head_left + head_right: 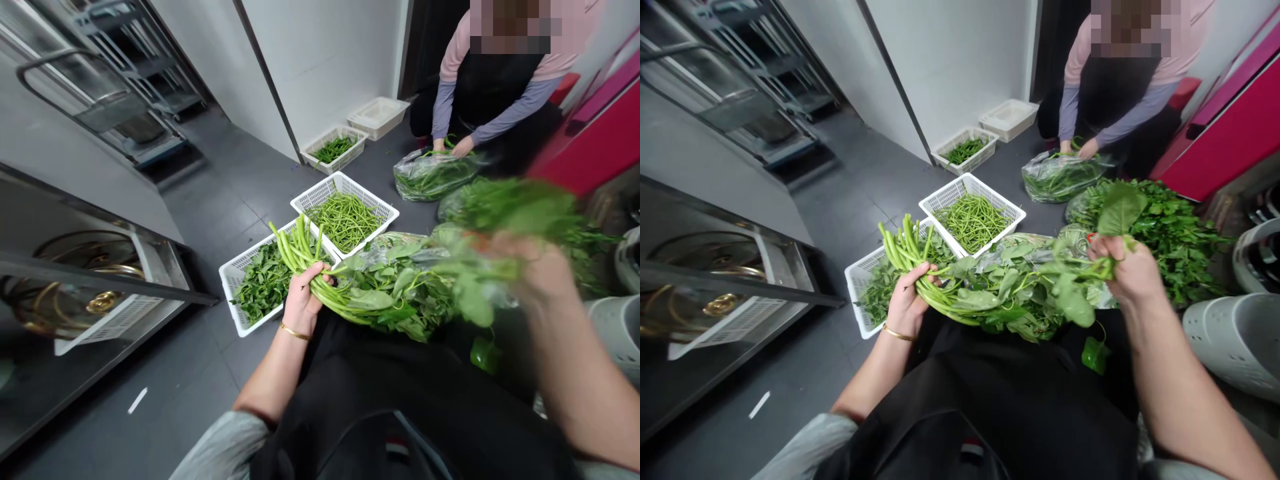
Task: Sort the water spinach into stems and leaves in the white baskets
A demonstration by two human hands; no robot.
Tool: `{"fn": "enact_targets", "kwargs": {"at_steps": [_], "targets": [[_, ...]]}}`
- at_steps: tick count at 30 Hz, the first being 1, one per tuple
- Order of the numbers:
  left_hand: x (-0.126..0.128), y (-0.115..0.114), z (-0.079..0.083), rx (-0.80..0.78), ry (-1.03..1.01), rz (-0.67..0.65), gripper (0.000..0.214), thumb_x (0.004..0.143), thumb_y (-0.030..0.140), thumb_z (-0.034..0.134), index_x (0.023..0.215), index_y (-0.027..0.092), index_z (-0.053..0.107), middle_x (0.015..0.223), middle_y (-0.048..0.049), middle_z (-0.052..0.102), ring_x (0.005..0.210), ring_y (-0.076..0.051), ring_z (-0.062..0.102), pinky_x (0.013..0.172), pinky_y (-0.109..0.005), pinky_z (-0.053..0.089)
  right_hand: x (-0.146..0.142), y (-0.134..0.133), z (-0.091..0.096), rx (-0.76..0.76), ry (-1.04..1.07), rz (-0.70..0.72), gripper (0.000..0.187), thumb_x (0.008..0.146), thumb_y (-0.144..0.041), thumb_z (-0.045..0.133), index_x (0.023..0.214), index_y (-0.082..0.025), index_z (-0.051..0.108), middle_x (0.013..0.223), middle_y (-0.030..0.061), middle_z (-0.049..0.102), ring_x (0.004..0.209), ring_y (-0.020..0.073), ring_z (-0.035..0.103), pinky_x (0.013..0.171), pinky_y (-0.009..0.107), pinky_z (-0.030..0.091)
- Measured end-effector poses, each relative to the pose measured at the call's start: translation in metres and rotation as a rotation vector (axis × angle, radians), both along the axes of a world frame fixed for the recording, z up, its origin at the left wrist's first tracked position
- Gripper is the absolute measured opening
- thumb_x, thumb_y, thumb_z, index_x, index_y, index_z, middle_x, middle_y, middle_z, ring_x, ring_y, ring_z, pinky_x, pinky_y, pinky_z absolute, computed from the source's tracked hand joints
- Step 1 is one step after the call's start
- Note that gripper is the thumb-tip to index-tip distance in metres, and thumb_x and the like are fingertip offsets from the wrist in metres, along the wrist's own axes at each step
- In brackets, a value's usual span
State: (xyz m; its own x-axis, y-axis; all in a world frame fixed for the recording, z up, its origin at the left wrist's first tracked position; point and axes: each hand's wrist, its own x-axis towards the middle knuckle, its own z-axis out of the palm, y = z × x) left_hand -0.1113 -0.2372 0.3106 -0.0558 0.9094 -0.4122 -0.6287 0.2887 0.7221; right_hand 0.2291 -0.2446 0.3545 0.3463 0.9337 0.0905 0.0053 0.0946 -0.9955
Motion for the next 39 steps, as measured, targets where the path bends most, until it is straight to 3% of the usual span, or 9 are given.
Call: {"fn": "enact_targets", "kwargs": {"at_steps": [2,5,8,13,18,21,26,31,39], "targets": [[-0.001,0.002,0.001,-0.011,-0.035,0.021,0.013,0.060,0.018,0.073,0.064,0.011,0.062,0.053,-0.0001,0.060,0.043,-0.007,0.053,0.048,-0.020,0.048,0.014,-0.013,0.010,-0.040,-0.149,0.061,0.028,0.069,-0.038,0.065,0.052,-0.021,0.051,0.054,-0.0013,0.049,0.049,0.0105,0.044,0.050,0.028,0.035],[0.005,0.004,0.003,-0.016,-0.060,0.023,0.010,0.063,0.016,0.070,0.067,0.010,0.063,0.057,-0.0019,0.063,0.047,-0.008,0.056,0.049,-0.020,0.049,-0.008,-0.032,0.016,-0.068,-0.591,0.377,0.025,0.073,-0.042,0.065,0.060,-0.022,0.058,0.063,0.0015,0.060,0.057,0.0147,0.053,0.055,0.030,0.040],[0.009,0.003,0.007,-0.026,-0.065,0.008,0.007,0.067,0.015,0.067,0.070,0.009,0.063,0.055,-0.0023,0.062,0.047,-0.009,0.057,0.049,-0.020,0.050,-0.060,-0.039,-0.003,0.017,-1.008,0.683,0.016,0.084,-0.034,0.057,0.088,-0.021,0.064,0.088,0.0047,0.069,0.072,0.0172,0.062,0.064,0.028,0.044],[0.005,0.004,0.011,-0.089,-0.092,0.046,0.005,0.069,0.008,0.061,0.066,0.012,0.060,0.060,-0.0026,0.063,0.049,-0.009,0.058,0.050,-0.020,0.051,-0.109,-0.019,-0.036,0.103,-1.482,0.808,0.019,0.090,-0.020,0.045,0.091,-0.015,0.063,0.084,0.0081,0.067,0.067,0.0161,0.062,0.054,0.023,0.034],[0.010,0.006,-0.009,-0.092,0.086,0.180,0.006,0.061,0.007,0.064,0.060,0.011,0.059,0.056,-0.0022,0.062,0.043,-0.009,0.054,0.043,-0.020,0.046,-0.098,-0.013,0.002,0.276,-1.540,0.662,0.020,0.089,-0.022,0.046,0.093,-0.017,0.065,0.079,0.0053,0.065,0.063,0.0131,0.055,0.051,0.024,0.026],[0.015,0.007,-0.026,-0.052,0.222,0.129,0.010,0.054,0.010,0.068,0.056,0.011,0.059,0.050,-0.0012,0.060,0.038,-0.009,0.050,0.038,-0.020,0.041,-0.093,-0.008,0.014,0.407,-1.647,0.533,0.026,0.084,-0.009,0.044,0.098,-0.017,0.065,0.075,0.0054,0.063,0.064,0.0133,0.053,0.050,0.026,0.022],[0.005,0.005,-0.026,-0.001,0.266,-0.172,0.014,0.049,0.013,0.074,0.053,0.009,0.061,0.048,-0.0034,0.059,0.036,-0.009,0.048,0.037,-0.020,0.039,-0.084,0.007,-0.013,0.425,-1.720,0.438,0.023,0.088,-0.009,0.043,0.093,-0.014,0.065,0.072,0.0064,0.062,0.062,0.0135,0.051,0.049,0.026,0.022],[-0.012,0.006,-0.010,0.045,0.177,-0.203,0.014,0.049,0.014,0.072,0.051,0.007,0.060,0.046,-0.0016,0.055,0.034,-0.004,0.041,0.034,-0.016,0.032,-0.069,0.001,-0.023,0.406,-1.611,0.404,0.028,0.092,-0.018,0.039,0.095,-0.014,0.066,0.078,0.0092,0.065,0.068,0.0151,0.056,0.054,0.026,0.031],[-0.008,0.018,-0.007,-0.075,0.123,-0.157,0.011,0.051,0.012,0.067,0.053,0.010,0.056,0.042,0.0011,0.052,0.033,-0.004,0.041,0.035,-0.016,0.035,-0.056,-0.005,0.004,0.226,-1.358,0.889,0.020,0.088,-0.025,0.050,0.081,-0.017,0.068,0.074,0.0049,0.068,0.059,0.0127,0.057,0.054,0.023,0.035]]}}
